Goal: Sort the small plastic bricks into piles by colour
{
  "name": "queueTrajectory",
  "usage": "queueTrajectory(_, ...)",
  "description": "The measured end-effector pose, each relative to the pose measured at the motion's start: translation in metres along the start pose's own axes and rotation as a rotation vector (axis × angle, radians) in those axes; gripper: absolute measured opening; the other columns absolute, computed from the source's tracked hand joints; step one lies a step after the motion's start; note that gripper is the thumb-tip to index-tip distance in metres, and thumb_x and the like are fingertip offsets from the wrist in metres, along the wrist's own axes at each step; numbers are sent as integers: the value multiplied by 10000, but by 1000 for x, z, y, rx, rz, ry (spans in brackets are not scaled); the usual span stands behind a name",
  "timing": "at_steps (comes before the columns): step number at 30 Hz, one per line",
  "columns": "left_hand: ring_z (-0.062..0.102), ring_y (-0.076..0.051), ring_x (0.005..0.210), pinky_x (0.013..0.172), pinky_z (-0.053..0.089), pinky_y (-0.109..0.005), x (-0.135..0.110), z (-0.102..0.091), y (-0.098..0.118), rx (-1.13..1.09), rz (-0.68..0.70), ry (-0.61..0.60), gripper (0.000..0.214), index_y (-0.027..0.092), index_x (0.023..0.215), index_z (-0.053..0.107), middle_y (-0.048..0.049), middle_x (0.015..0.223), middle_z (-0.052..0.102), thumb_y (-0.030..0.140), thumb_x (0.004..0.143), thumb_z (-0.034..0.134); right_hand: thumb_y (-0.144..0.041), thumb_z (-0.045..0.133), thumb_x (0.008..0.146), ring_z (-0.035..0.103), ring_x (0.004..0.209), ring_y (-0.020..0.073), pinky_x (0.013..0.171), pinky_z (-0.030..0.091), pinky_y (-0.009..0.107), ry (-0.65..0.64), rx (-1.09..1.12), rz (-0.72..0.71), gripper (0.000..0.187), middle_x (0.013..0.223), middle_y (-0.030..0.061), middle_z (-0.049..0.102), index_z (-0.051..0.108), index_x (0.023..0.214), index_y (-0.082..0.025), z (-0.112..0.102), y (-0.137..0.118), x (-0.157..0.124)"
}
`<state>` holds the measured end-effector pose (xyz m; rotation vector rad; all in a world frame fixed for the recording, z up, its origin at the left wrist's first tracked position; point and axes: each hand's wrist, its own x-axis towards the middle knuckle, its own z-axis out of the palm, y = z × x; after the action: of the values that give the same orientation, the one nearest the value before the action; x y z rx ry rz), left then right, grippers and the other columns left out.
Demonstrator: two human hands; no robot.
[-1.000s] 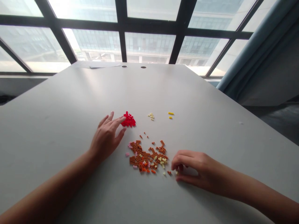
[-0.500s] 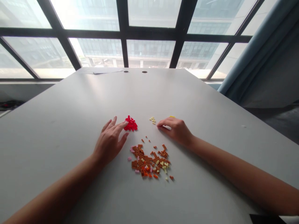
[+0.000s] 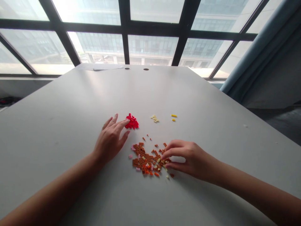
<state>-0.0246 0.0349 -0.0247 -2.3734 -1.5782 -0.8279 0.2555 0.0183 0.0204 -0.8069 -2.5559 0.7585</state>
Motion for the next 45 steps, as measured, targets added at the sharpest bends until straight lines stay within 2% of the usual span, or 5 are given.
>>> queueTrajectory(14, 579, -254, 1131, 997, 422, -435, 2, -15, 19, -115, 81, 74, 224, 176, 1064, 635, -80, 1071, 698, 252, 878, 536, -231, 581, 838, 642, 705, 120, 700, 513, 218, 194, 49, 141, 113, 828, 45, 720, 683, 845, -181, 5, 1, -7)
queueTrajectory(20, 615, -182, 783, 756, 495, -323, 5, -39, 49, -273, 79, -288, 72, 248, 782, 698, -17, 805, 676, 189, 774, 657, -253, 580, 809, 636, 678, 128, 688, 512, 231, 193, 78, 250, 128, 779, 24, 724, 691, 813, -190, 4, -1, -7)
queueTrajectory(31, 588, -201, 774, 740, 442, -351, 3, -41, 63, -181, 53, -454, 89, 239, 716, 674, -9, 768, 651, 175, 777, 669, -306, 602, 796, 639, 724, 146, 702, 519, 263, 179, 262, 329, 147, 812, 32, 717, 687, 814, -187, 7, 1, -4)
queueTrajectory(40, 630, -160, 749, 719, 492, -282, 1, -42, 65, -413, -110, -284, 59, 224, 778, 633, 0, 806, 693, 209, 812, 588, -451, 614, 783, 679, 770, 188, 719, 543, 309, 121, 517, 460, 316, 835, 61, 730, 686, 877, -158, 5, 9, -4)
queueTrajectory(45, 640, -163, 736, 717, 499, -294, 14, -38, 65, -366, -123, -200, 57, 210, 799, 613, 0, 799, 703, 196, 820, 562, -382, 630, 779, 680, 746, 179, 713, 537, 301, 276, 256, 429, 216, 805, 38, 735, 694, 842, -186, 1, 21, 16)
